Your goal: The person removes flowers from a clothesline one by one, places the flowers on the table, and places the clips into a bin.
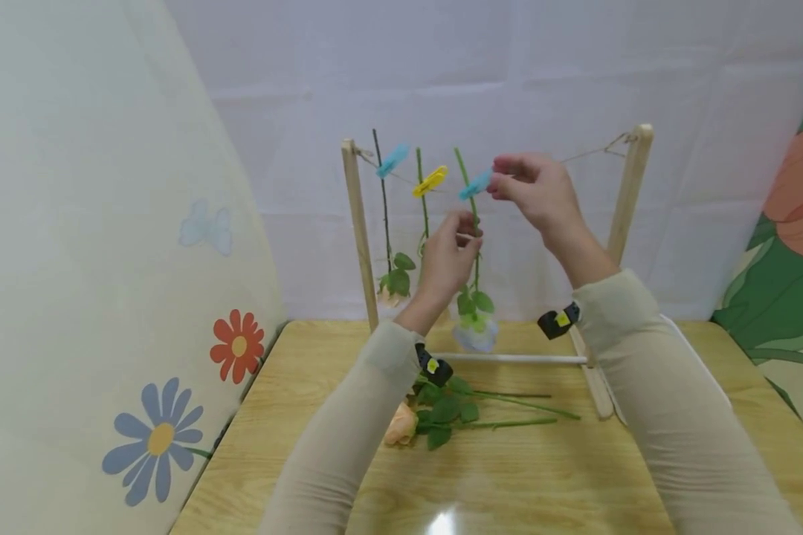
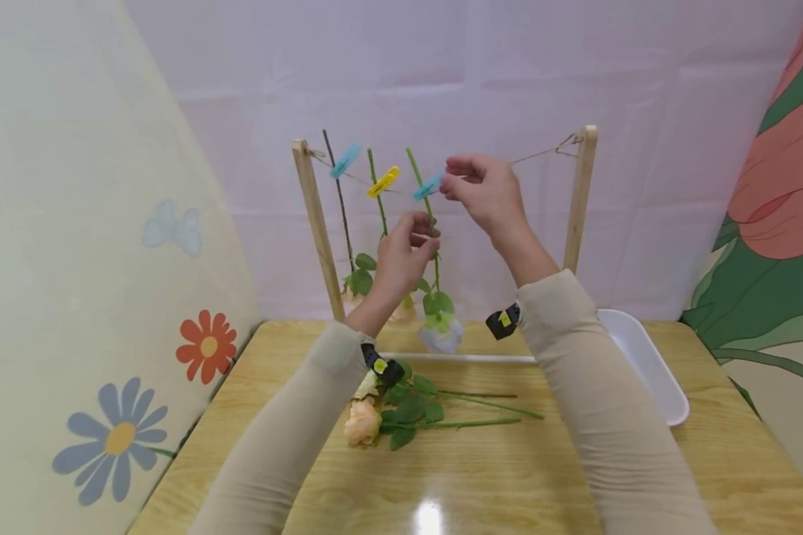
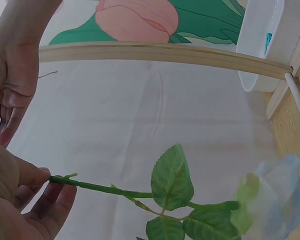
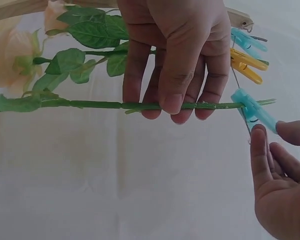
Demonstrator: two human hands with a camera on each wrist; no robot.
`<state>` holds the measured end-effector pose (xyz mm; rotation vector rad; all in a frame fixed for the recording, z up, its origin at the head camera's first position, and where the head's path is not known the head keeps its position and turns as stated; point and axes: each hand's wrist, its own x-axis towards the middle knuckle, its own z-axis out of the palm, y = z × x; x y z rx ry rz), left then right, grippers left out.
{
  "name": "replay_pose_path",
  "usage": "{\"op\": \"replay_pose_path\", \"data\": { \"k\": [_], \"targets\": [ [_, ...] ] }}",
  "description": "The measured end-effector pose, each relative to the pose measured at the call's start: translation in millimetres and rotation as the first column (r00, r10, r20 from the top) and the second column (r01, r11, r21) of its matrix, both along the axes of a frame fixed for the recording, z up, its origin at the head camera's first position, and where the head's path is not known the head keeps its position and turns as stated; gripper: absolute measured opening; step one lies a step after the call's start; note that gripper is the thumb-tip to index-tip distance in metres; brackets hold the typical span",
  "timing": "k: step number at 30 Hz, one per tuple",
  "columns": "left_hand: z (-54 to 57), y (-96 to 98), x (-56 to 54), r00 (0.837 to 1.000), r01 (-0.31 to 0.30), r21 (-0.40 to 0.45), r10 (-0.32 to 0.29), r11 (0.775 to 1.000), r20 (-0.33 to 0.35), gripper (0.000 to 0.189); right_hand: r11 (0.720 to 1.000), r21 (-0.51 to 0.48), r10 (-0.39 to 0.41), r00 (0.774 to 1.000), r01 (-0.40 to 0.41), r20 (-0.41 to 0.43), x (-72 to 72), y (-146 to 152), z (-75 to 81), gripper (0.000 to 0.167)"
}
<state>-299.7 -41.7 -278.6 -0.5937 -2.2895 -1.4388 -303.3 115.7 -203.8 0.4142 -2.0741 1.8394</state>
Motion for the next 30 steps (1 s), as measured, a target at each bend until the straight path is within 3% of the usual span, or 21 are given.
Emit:
{"op": "replay_pose_path", "data": {
  "k": [16, 20, 25, 30],
  "targets": [
    [-2.2, -2.6, -2.0, 1.0, 0.003, 0.004, -0.002, 1.0, -0.03, 0.027, 0.999, -0.004, 0.039, 0.996, -0.039, 0.078, 0.8, -7.6, 4.9, 0.042],
    [-2.7, -3.9, -1.1, 0.999, -0.005, 0.004, 0.005, 1.0, -0.037, 0.028, 0.999, 0.036, 0.025, 0.995, -0.028, 0.095, 1.3, -10.3, 6.9, 0.038],
    [-4.4, -3.4, -1.4, 0.999, 0.013, -0.003, -0.013, 1.0, -0.049, 0.026, 0.998, 0.063, -0.028, 0.998, 0.025, 0.059, 3.2, -13.6, 5.9, 0.032],
    [-4.1, -2.0, -0.1, 0.998, 0.019, -0.029, -0.021, 0.999, -0.06, 0.025, 0.995, -0.042, -0.086, 0.996, 0.086, 0.0, 6.3, -17.1, 3.5, 0.027]
  ]
}}
